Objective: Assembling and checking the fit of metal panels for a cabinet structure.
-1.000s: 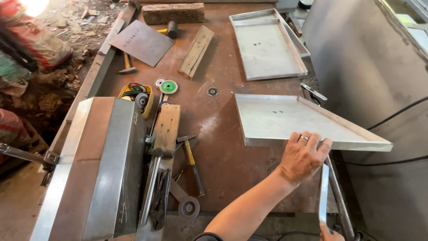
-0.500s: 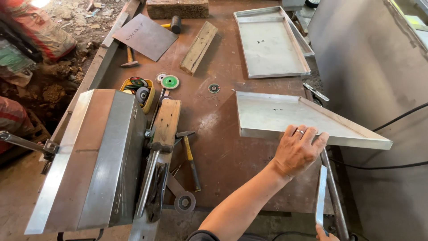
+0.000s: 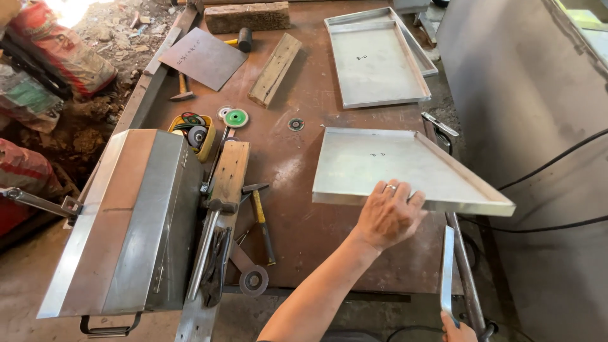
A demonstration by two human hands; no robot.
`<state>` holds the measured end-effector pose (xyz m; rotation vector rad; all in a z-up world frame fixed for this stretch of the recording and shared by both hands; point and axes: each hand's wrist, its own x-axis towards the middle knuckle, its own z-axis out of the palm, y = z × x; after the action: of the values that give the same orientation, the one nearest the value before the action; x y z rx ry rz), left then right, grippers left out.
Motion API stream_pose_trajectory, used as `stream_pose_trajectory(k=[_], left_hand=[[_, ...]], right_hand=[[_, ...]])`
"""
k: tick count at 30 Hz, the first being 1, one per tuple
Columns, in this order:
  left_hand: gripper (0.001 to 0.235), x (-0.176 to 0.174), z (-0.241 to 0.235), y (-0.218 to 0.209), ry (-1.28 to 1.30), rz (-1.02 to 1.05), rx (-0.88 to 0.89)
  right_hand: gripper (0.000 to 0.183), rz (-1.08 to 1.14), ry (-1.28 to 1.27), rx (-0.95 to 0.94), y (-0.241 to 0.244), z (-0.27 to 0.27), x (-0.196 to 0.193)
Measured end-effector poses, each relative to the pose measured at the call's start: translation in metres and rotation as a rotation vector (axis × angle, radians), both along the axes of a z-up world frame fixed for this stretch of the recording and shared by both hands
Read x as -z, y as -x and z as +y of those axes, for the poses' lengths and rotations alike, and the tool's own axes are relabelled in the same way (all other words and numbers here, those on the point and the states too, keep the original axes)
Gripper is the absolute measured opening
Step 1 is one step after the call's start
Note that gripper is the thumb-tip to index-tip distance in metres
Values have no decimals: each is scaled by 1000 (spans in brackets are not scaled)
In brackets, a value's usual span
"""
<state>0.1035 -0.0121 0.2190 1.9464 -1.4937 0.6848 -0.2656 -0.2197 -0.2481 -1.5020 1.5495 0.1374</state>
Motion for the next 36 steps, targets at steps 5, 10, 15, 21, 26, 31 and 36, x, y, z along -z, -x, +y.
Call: stream_pose_trajectory(k=[5, 10, 15, 21, 26, 31, 36], left_hand=[[43, 33, 12, 7, -172, 53, 20], [57, 17, 59, -15, -132, -289, -30], [64, -42, 93, -36, 94, -238, -30], [66, -144, 83, -75, 181, -403, -280], [72, -202, 61, -121, 147, -221, -460], [72, -218, 37, -192, -49, 312, -620], [65, -198, 28, -294, -229, 432, -881]], right_hand=[[60, 1, -198, 156, -12, 7, -25], [49, 29, -128, 249, -39, 61, -141], [48, -161, -103, 121, -62, 94, -190], [51, -228, -90, 86, -66, 102, -166], [46, -269, -138, 140, -65, 85, -126], [42, -249, -227, 181, -27, 50, -70], [38, 55, -273, -172, 20, -24, 88]])
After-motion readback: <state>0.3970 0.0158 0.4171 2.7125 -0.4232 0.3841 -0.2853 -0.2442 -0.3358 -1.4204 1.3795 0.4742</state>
